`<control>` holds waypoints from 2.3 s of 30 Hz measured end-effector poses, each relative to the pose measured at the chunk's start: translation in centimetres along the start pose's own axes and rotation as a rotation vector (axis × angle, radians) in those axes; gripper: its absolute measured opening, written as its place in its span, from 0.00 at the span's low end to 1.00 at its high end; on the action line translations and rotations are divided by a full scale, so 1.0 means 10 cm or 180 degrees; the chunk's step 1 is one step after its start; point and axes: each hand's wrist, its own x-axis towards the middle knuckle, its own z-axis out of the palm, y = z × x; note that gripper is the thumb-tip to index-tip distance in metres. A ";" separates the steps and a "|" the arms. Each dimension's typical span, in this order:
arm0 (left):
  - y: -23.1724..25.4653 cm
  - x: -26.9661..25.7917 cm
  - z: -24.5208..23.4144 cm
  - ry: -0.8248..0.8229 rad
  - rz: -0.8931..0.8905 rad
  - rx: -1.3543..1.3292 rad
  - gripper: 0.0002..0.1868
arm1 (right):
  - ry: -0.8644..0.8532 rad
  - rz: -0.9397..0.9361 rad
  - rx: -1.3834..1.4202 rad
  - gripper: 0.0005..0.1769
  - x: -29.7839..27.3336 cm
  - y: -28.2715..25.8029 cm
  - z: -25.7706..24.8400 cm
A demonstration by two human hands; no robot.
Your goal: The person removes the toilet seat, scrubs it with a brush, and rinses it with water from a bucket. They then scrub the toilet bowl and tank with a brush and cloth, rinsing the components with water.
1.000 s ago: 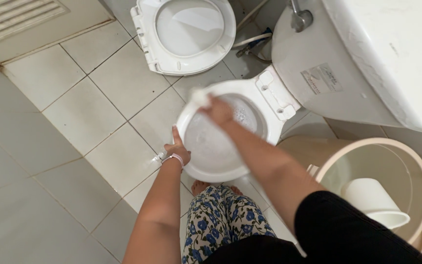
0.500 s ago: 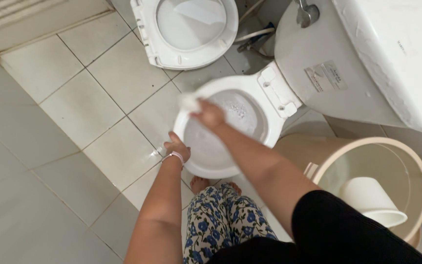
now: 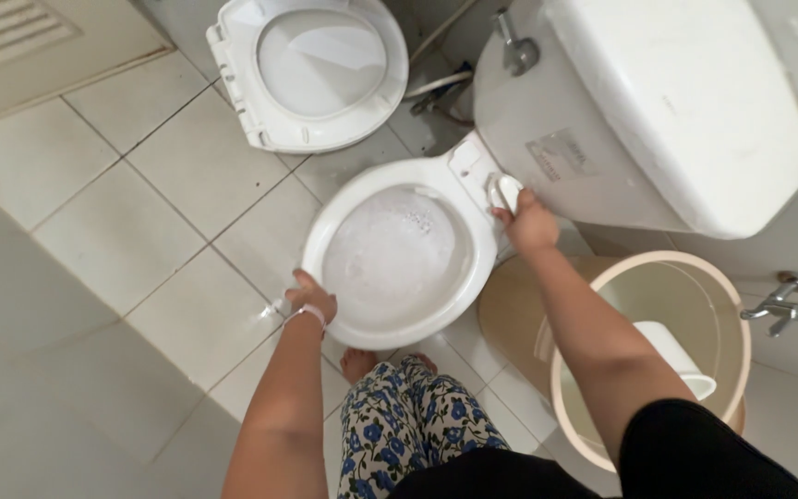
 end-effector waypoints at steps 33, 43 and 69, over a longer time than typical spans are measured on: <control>0.17 -0.35 -0.21 0.0047 -0.0042 0.0271 0.53 | -0.0478 -0.0371 -0.0320 0.19 0.28 -0.25 -0.15; 0.13 -0.15 -0.13 0.0126 0.0051 0.0439 0.55 | -0.0577 -0.0095 0.0256 0.27 0.44 -0.41 -0.12; -0.11 0.41 0.19 0.0137 -0.0003 0.0478 0.58 | 0.3330 -0.0959 0.0423 0.20 0.44 -0.94 -1.02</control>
